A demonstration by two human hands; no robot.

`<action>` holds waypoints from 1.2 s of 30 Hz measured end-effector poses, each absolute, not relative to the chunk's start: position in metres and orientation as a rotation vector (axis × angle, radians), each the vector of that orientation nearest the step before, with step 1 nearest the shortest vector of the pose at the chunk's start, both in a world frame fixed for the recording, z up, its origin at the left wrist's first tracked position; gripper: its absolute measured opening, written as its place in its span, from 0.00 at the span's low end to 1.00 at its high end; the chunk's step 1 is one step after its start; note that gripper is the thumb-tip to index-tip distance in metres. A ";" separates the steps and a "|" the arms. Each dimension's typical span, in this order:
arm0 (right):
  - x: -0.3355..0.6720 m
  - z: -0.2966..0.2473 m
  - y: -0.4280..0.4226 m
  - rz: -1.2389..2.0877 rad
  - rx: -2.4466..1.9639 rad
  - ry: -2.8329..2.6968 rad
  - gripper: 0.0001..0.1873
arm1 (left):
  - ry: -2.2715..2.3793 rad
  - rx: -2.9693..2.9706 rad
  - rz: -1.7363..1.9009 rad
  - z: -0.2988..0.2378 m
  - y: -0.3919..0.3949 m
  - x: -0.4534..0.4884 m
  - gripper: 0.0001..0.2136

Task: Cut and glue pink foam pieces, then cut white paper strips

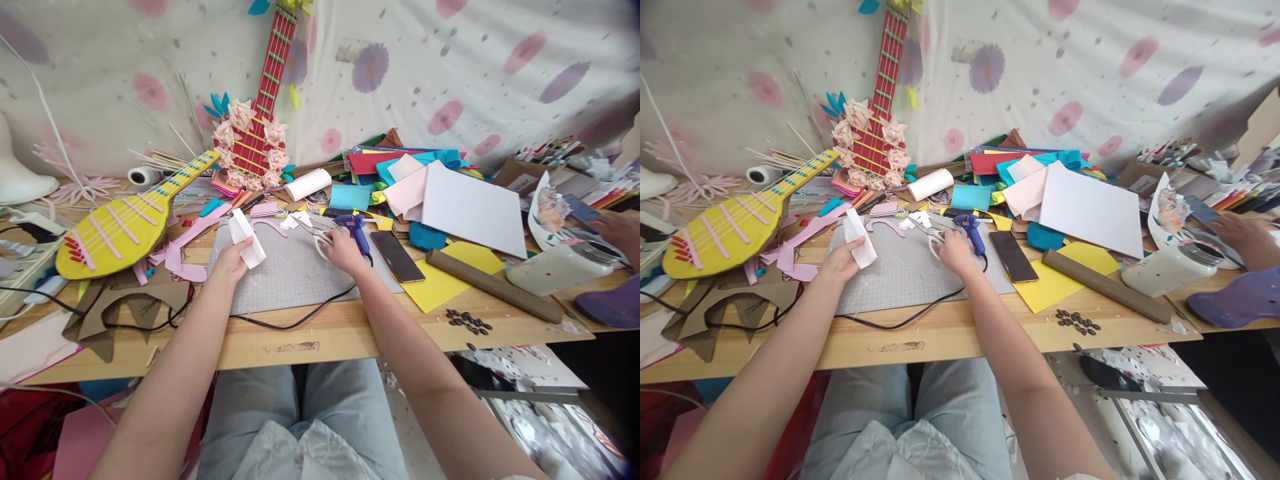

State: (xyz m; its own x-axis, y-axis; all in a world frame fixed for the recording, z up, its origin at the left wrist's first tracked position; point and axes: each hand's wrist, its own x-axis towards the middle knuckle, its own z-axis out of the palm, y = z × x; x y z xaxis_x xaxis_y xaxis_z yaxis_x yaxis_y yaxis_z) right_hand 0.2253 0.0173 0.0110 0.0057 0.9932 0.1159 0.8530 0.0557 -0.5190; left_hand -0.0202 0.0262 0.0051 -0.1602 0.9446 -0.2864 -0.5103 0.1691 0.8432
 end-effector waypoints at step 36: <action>0.188 0.036 0.025 2.428 -0.672 -1.727 0.29 | 0.748 0.080 1.670 0.008 0.030 -0.021 0.11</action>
State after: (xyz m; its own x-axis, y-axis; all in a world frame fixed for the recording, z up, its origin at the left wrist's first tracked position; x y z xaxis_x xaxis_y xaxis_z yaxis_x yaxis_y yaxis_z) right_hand 0.1877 0.0254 0.0359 -0.8995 0.3171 -0.3004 0.1797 -0.3580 -0.9162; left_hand -0.0205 0.0296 0.0080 -0.2554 0.9036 -0.3440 -0.8585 -0.0482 0.5106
